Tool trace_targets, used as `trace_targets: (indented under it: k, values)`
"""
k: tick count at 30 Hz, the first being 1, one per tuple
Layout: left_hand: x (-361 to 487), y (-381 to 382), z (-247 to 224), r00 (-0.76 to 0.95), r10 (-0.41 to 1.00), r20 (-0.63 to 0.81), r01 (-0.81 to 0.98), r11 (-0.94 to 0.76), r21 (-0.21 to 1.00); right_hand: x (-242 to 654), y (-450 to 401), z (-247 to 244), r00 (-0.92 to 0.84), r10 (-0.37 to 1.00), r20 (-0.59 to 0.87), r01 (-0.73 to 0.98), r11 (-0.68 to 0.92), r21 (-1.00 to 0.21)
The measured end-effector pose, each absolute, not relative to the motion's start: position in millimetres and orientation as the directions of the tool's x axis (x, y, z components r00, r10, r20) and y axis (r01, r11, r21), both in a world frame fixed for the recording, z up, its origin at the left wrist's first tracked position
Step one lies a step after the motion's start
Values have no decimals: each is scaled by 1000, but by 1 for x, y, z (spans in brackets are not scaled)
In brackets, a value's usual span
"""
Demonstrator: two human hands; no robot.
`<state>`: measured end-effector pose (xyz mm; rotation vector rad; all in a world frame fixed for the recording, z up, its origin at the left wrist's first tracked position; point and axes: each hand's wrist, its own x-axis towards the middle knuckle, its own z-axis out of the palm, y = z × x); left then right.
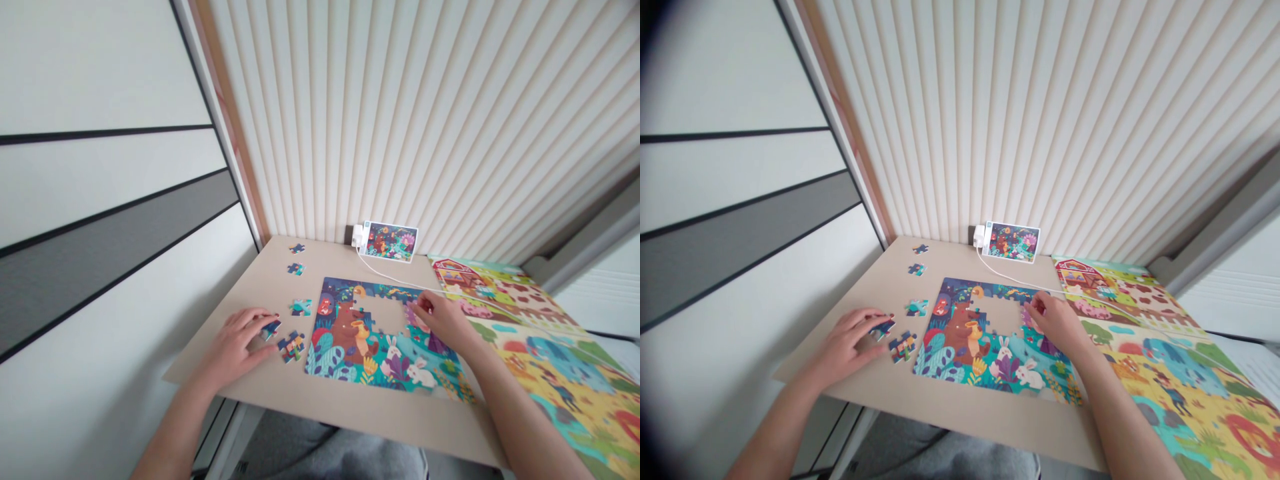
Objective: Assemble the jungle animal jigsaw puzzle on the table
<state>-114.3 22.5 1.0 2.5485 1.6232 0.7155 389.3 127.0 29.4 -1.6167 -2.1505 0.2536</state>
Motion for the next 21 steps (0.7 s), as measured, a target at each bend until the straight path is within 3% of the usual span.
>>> trace_targets:
  k: [5,21]
  values:
    - [-104,21,7,539,799,266,774,-595,217,388,127,29,-229,947,224,866,303,-397]
    - [-101,23,10,583,779,230,745,-626,230,384,125,31,-238,954,182,863,294,-411]
